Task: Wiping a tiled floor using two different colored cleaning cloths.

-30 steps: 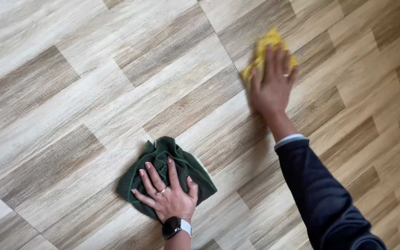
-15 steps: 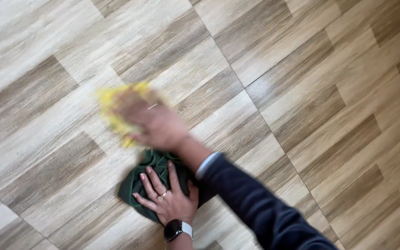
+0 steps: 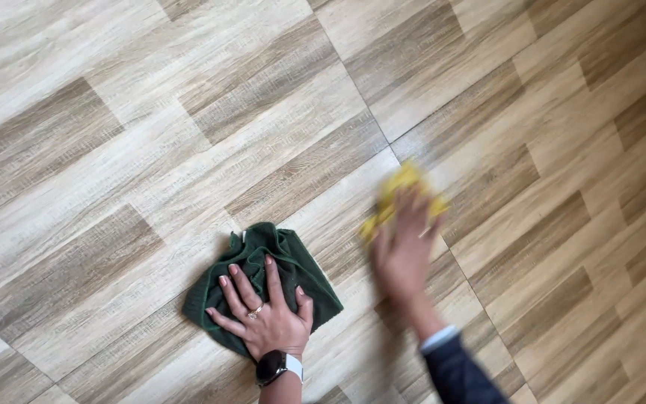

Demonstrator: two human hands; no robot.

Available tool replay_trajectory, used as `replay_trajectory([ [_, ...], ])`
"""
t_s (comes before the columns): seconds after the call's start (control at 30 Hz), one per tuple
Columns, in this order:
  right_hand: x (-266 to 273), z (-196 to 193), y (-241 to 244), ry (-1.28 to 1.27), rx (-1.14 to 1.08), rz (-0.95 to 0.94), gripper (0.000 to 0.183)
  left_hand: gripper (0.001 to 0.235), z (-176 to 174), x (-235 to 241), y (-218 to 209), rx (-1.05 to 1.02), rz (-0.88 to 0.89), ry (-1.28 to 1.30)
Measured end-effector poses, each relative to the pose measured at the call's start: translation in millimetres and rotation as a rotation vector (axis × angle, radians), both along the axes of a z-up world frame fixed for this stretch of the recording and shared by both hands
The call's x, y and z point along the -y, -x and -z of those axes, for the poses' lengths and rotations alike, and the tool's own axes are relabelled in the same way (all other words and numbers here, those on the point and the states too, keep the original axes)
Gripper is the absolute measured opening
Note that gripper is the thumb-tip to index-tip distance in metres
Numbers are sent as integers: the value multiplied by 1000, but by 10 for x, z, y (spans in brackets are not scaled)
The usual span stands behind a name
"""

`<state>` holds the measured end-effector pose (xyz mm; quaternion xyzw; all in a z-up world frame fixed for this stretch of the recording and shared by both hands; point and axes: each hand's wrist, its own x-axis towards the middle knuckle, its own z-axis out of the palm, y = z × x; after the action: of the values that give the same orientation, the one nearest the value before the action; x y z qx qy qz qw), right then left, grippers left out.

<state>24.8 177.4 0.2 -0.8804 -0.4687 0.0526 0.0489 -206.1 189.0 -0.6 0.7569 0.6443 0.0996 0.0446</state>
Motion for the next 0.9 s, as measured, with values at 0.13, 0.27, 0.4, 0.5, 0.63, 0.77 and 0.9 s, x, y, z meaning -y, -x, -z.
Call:
replay_trajectory([
  [0.13, 760, 0, 602, 126, -56, -566, 68, 65, -5, 0, 1, -3, -7, 37],
  [0.27, 1044, 281, -371, 283, -152, -438, 98, 65, 1, -2, 3, 16, -7, 34],
  [0.4, 510, 182, -1427, 21, -91, -97, 68, 67, -3, 13, 15, 24, -19, 42],
  [0.5, 246, 231, -1517, -43, -58, 201, 63, 66, -14, 18, 23, 30, -25, 45],
  [0.63, 321, 123, -191, -18, -73, 119, 67, 67, 3, -10, -7, 19, -20, 42],
  [0.77, 1255, 4, 1128, 207, -69, -522, 74, 67, -25, 14, 3, 25, -11, 49],
  [0.9, 2266, 282, 490, 214, -19, -617, 76, 66, -39, 14, 9, 23, -2, 40],
])
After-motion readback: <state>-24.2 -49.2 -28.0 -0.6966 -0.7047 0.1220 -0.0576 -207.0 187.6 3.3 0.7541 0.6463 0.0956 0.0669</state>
